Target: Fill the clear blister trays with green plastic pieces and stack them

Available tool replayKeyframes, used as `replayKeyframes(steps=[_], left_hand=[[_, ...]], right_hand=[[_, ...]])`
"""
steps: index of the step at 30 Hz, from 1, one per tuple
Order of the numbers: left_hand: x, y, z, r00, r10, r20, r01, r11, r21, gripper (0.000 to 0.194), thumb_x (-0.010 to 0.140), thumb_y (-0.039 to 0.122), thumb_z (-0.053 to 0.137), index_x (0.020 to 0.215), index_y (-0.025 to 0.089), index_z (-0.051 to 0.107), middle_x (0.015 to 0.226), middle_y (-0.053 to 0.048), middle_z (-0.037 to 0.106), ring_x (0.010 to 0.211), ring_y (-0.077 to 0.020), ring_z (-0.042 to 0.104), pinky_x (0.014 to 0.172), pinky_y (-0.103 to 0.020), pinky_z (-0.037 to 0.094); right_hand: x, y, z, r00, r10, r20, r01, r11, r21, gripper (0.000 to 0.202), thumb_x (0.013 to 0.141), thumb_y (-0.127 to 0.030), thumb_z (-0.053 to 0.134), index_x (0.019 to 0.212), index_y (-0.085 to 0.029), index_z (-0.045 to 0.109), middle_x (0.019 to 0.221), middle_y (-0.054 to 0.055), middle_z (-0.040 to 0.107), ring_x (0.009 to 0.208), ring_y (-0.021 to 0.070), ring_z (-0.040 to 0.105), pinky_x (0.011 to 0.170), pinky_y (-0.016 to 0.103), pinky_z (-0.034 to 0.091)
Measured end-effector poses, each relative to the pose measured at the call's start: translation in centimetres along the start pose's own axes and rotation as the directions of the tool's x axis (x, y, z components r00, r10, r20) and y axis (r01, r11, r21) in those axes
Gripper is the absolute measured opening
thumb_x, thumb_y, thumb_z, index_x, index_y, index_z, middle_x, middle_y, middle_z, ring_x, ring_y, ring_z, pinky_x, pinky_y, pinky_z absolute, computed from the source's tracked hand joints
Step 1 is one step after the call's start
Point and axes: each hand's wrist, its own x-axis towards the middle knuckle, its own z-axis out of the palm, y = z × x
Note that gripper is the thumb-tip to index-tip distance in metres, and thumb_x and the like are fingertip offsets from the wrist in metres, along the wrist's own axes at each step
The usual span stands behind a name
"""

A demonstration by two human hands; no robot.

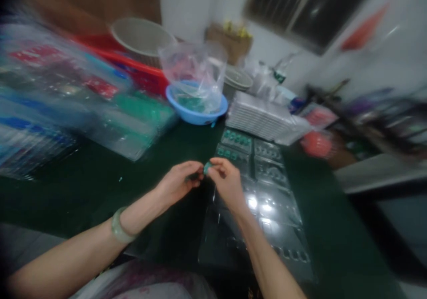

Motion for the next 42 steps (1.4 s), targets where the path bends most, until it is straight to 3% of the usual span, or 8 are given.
replayKeyframes(steps=[3,9,20,29,33,37,40,42], left_hand=[[-0.3,0.1,0.3,0.995,0.074,0.071,-0.084,0.984,0.154,0.012,0.068,0.021,0.064,0.073,0.010,0.061,0.066,-0.005,0.058,0.056,-0.0111,0.053,0.042,-0.020,0.036],[-0.5,0.1,0.7,0.981,0.196,0.015,-0.190,0.927,0.323,0.018,0.068,0.026,0.064,0.077,0.012,0.059,0.057,-0.002,0.056,0.048,-0.0093,0.049,0.035,-0.017,0.033],[-0.2,0.3,0.3,0.988,0.154,0.030,-0.155,0.920,0.361,0.014,0.065,0.022,0.065,0.072,0.013,0.057,0.051,0.000,0.055,0.044,-0.0085,0.049,0.034,-0.016,0.031],[-1.3,0.7,1.1,0.948,0.292,0.123,-0.288,0.633,0.718,0.011,0.068,0.023,0.060,0.072,0.014,0.060,0.049,0.003,0.053,0.036,-0.0047,0.041,0.033,-0.016,0.032],[-1.4,0.4,1.2,0.884,0.404,0.235,-0.412,0.436,0.800,0.009,0.069,0.018,0.056,0.075,0.015,0.062,0.065,0.000,0.061,0.045,-0.0063,0.048,0.040,-0.017,0.036],[-1.0,0.0,1.0,0.796,0.510,0.327,-0.512,0.278,0.813,0.014,0.069,0.010,0.052,0.073,0.015,0.065,0.073,-0.002,0.063,0.065,-0.0108,0.056,0.058,-0.019,0.042],[-0.8,-0.2,0.9,0.774,0.543,0.326,-0.513,0.235,0.826,0.017,0.071,0.011,0.050,0.074,0.015,0.066,0.073,-0.003,0.062,0.065,-0.0112,0.055,0.062,-0.022,0.042],[-0.8,-0.2,0.9,0.799,0.522,0.299,-0.498,0.296,0.815,0.018,0.072,0.014,0.051,0.079,0.015,0.067,0.072,-0.004,0.061,0.062,-0.0106,0.053,0.059,-0.022,0.042]], right_hand=[[0.2,0.2,0.0,1.000,-0.003,0.011,0.002,0.997,0.076,0.023,0.076,-0.030,0.055,0.097,-0.020,0.056,0.075,0.001,0.062,0.071,0.0144,0.059,0.069,0.028,0.044],[0.3,0.6,0.4,0.998,-0.035,-0.051,0.036,0.999,0.015,0.017,0.075,-0.029,0.056,0.089,-0.020,0.059,0.078,0.002,0.064,0.071,0.0143,0.059,0.069,0.028,0.044],[-0.1,0.8,0.5,1.000,-0.017,-0.010,0.018,1.000,0.011,0.020,0.075,-0.032,0.056,0.089,-0.019,0.061,0.083,0.004,0.065,0.075,0.0149,0.059,0.071,0.029,0.045],[0.4,0.6,-1.0,0.969,0.145,0.201,-0.175,0.975,0.141,0.021,0.066,-0.026,0.064,0.085,-0.016,0.062,0.072,0.002,0.065,0.067,0.0134,0.059,0.066,0.027,0.045],[0.0,1.1,-0.4,0.986,0.154,0.070,-0.159,0.985,0.061,0.015,0.072,-0.023,0.054,0.083,-0.016,0.062,0.067,0.000,0.061,0.059,0.0115,0.056,0.057,0.025,0.044],[-0.7,1.4,1.1,0.990,-0.010,-0.139,-0.007,0.992,-0.126,0.015,0.076,-0.024,0.048,0.086,-0.018,0.058,0.072,0.002,0.061,0.064,0.0136,0.056,0.059,0.025,0.045],[-0.9,1.2,1.5,0.974,-0.149,-0.169,0.091,0.946,-0.311,0.016,0.078,-0.025,0.048,0.088,-0.019,0.058,0.081,0.004,0.062,0.075,0.0161,0.057,0.065,0.027,0.045],[-0.8,1.1,1.3,0.969,-0.199,-0.148,0.126,0.909,-0.397,0.018,0.078,-0.026,0.048,0.092,-0.019,0.058,0.086,0.005,0.061,0.080,0.0171,0.055,0.068,0.029,0.045]])
